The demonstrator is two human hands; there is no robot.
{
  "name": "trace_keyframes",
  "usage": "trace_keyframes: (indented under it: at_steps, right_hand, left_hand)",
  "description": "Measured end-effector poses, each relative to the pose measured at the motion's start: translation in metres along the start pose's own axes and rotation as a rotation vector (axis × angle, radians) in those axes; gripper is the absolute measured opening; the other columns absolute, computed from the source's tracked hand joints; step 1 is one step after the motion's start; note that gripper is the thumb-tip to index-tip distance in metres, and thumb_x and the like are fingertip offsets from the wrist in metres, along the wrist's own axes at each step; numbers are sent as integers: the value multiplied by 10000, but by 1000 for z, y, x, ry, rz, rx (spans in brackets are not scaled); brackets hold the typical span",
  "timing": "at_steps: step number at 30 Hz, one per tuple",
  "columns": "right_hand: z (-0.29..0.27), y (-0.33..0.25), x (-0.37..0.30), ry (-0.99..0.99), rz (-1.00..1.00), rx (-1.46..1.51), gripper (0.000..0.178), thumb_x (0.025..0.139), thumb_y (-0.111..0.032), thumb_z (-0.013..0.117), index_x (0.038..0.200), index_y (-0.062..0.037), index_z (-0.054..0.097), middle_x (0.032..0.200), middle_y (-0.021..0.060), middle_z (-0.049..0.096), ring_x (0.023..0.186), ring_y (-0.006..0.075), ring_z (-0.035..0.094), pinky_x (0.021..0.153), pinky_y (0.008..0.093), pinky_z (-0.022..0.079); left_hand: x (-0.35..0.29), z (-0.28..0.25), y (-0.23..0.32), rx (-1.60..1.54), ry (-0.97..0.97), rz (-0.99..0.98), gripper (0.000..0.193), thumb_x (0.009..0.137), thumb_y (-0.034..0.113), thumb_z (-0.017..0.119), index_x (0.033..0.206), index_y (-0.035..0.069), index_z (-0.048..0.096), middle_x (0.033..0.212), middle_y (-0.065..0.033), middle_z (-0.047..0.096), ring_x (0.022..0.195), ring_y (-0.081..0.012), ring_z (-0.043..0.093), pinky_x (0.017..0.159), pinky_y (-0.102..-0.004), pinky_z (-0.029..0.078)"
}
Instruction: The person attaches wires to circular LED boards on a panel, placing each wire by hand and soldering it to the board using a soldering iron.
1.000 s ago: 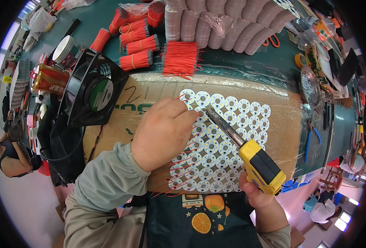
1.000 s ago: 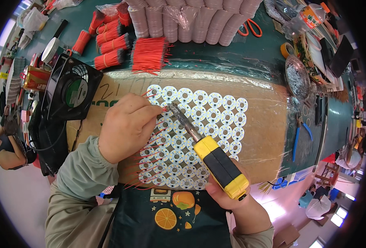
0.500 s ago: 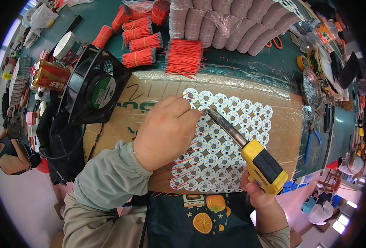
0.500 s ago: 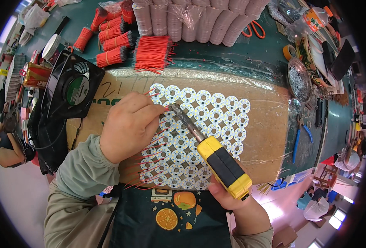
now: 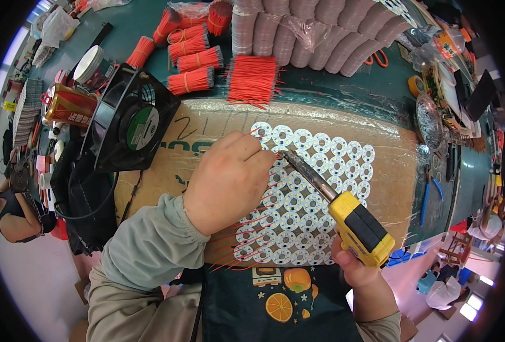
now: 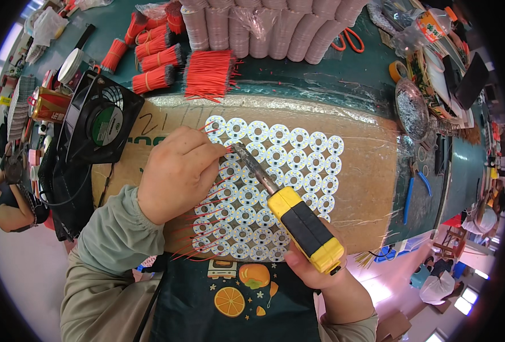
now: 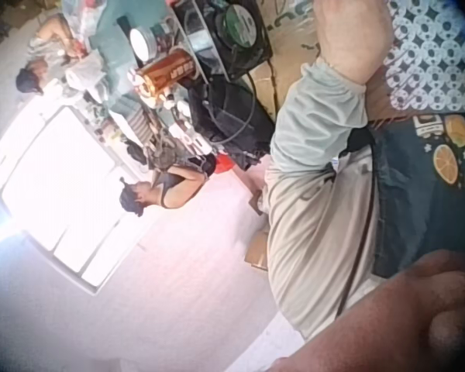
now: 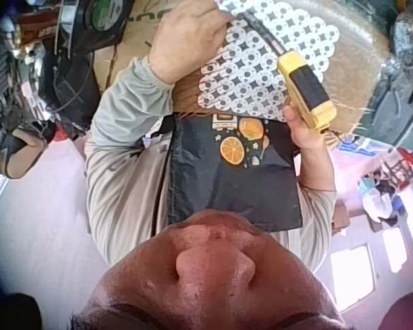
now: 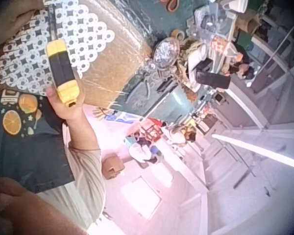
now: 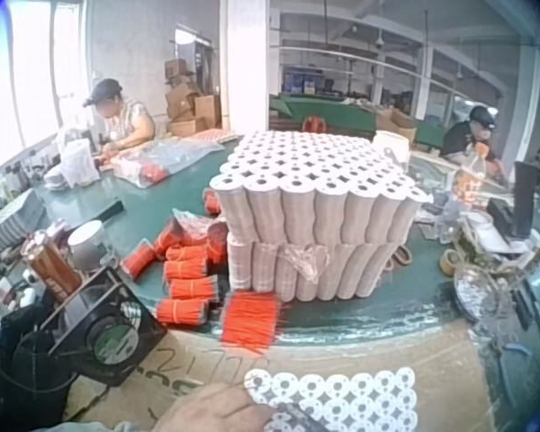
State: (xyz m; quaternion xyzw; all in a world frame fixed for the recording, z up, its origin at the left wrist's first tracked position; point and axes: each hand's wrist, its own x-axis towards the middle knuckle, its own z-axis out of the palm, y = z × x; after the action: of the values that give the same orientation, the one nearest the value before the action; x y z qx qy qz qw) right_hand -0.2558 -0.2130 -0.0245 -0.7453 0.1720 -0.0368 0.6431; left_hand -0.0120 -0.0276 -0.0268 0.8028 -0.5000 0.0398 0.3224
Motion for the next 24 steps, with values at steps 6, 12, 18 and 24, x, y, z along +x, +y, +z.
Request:
trace_keyframes:
  at_steps: [6,12,18,24]
  right_hand:
    - [-6,4,-7,-23,19,17,365,853,-183,759,1161,-26,641,815,26,605,713,181,567,664,328,457]
    - [-2,16,-9,24,-84,22,709,878,-360,760,1363,69,470,684,45,545,533,106,467,475,256,330]
    - [-5,17,-12,-8,-136,-38,682,884,-352,743,1361,56,477,683,46,545,534,111,469,480,261,333]
    - [-8,5,-12,-4,-44,-67,166,818,-207,750,837,-70,658,733,57,596,633,245,578,572,351,444]
  left_hand:
    - [0,0,1,0,8,0,198,731,-4,721,921,47,701,838,-90,617,794,-297,615,701,-400,517]
    - [0,2,1,7,23,-9,184,738,-7,725,912,47,702,855,-88,611,806,-294,612,707,-398,514]
    - [-1,0,4,-20,77,9,201,722,-18,738,910,45,705,855,-76,608,808,-289,614,733,-410,527]
    - [-3,1,4,-39,2,41,242,694,-18,744,925,47,710,854,-75,615,806,-292,623,818,-410,555]
